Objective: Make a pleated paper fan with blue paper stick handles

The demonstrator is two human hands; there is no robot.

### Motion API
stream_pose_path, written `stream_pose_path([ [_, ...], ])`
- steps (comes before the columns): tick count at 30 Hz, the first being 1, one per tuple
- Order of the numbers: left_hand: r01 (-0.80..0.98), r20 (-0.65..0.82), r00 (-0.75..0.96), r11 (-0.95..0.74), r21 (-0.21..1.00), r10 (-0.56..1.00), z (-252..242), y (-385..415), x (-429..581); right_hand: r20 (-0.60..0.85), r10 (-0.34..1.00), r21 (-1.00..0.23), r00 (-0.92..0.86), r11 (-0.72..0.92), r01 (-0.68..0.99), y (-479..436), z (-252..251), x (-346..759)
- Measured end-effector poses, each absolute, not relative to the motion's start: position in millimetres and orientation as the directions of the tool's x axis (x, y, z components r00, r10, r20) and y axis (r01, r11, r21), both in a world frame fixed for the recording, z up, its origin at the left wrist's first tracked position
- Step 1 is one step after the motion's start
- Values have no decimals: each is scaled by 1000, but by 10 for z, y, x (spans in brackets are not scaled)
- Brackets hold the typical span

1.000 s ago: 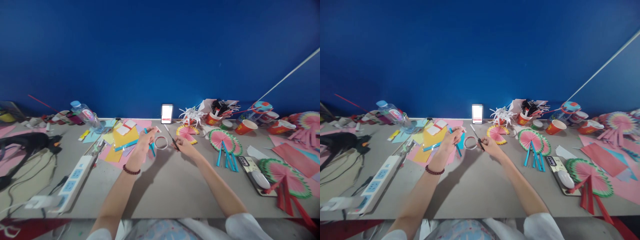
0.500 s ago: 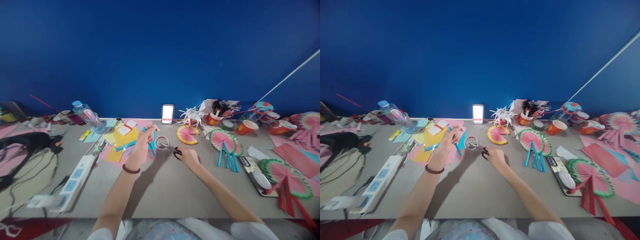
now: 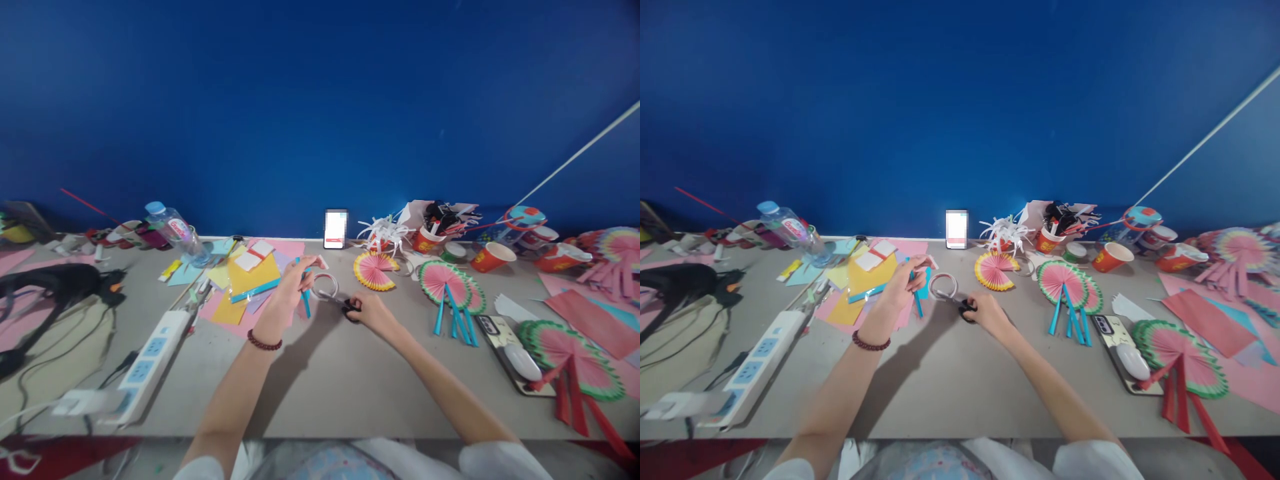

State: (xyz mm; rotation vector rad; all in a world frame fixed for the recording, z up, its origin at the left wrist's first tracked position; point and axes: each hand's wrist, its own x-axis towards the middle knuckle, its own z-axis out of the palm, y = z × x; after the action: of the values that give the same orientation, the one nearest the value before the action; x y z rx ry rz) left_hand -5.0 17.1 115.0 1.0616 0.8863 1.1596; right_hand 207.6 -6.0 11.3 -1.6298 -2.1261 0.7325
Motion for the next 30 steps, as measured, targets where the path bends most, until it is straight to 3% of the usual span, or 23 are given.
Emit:
stream_pose_path([
  [3, -260, -18, 223, 77, 963, 975, 1153, 154, -19, -37, 962, -667, -271, 178, 724, -42, 249, 2094],
  [9, -237, -38, 272, 105, 966, 962, 1098, 167, -2, 181, 960, -815, -213, 268, 515, 28, 810, 2003],
  [13, -214, -74, 271, 135, 967, 960, 1045, 177, 3, 197, 967, -905, -160, 242, 349, 80, 1073, 1860],
  [20, -220, -81, 357, 168, 961, 931, 1026, 161, 11, 213, 963, -925, -167, 254, 282, 148, 1104, 1706],
  [26, -295, -109, 432, 254, 921, 895, 1032, 195, 19, 362, 924, -886, -121, 381, 262, 130, 1100, 1704],
  [30, -367, -116, 380, 265, 892, 918, 1008, 231, 23, 328, 941, -935, -78, 335, 117, 125, 1081, 1730],
])
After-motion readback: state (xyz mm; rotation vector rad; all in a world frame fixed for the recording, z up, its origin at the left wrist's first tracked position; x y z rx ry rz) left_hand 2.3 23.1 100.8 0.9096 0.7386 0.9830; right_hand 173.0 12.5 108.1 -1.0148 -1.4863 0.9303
